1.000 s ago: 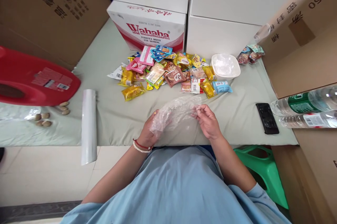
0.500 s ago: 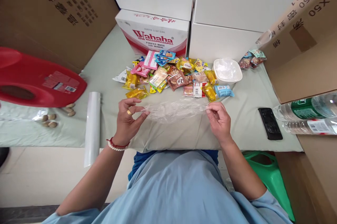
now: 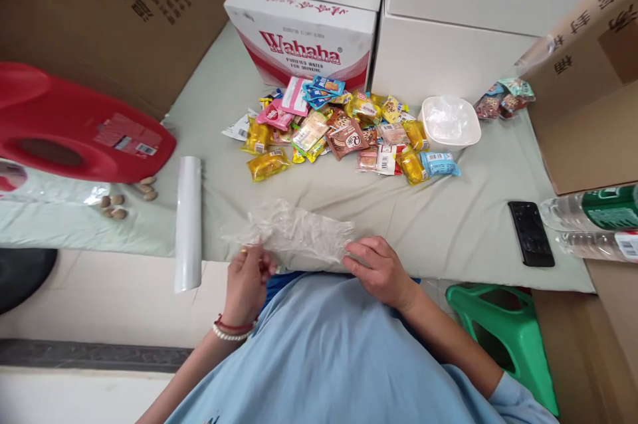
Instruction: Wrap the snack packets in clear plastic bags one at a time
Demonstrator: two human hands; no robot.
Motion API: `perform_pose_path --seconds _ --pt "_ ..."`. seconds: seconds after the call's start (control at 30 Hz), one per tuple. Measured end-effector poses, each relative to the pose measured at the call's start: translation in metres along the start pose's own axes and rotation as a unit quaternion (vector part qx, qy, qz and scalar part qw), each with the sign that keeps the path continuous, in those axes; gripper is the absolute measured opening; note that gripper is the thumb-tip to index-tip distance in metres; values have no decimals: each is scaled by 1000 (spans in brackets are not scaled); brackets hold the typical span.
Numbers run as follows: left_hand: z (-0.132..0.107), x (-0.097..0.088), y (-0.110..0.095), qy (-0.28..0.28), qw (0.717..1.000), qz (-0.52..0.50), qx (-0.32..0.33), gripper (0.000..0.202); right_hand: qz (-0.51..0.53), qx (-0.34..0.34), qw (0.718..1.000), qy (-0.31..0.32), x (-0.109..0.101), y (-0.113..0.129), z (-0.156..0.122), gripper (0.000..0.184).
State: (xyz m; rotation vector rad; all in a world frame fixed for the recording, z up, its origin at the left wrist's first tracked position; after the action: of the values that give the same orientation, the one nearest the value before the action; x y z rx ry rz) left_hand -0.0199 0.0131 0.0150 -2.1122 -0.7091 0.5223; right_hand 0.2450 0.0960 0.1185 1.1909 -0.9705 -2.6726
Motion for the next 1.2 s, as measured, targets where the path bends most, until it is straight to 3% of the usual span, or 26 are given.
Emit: perform_pose_path --seconds 0.1,0.17,0.23,0.4,0.53,0.63,0.7,0.8,0.83,0.9,0.97,1.1,1.2 --pt "-26 23 20 155 978 -60 -128 59 13 -20 999 25 2 4 5 39" --pt "-35 32 24 197 960 -104 -168 64 11 -36 998 43 4 7 7 38" --pt "-34 33 23 194 957 -129 -172 65 6 -53 997 61 7 11 6 38" --pt "-19 21 19 119 977 -117 -131 20 10 -55 995 85 6 11 -3 36" --pt "-17 23 12 144 980 -116 -72 25 93 17 986 135 1 -3 1 29" --pt "-19 28 7 157 982 -103 -25 28 160 107 977 95 -1 -15 20 29" --pt "-23 33 5 168 981 -95 -8 27 160 146 973 83 14 -18 34 28" --pt "-30 42 1 191 978 -88 11 27 140 186 965 122 59 -20 51 45" --pt "-32 44 0 196 976 -91 17 27 150 199 959 134 74 -22 55 41" --pt "-31 44 -3 192 975 -111 19 27 202 231 943 129 94 -28 58 26" --pt "-23 41 -3 173 975 -140 2 26 279 284 913 83 96 -42 59 27" --pt "0 35 -2 127 972 -192 -49 26 396 420 816 -33 75 -76 51 39" --pt "14 42 -11 133 971 -194 -48 26 435 475 759 -94 57 -88 47 43"
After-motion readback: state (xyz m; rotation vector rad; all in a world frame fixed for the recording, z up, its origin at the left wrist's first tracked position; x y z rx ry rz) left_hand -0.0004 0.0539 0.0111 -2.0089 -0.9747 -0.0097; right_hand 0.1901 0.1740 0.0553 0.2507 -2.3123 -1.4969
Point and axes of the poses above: each hand's wrist, its own z-axis towards the middle knuckle, its own x-axis out of the palm, y = z × x, the point moved 9 cm from there along z, towards the middle knuckle, and after that the axes turned 10 degrees about z, right-handed, at the moved point
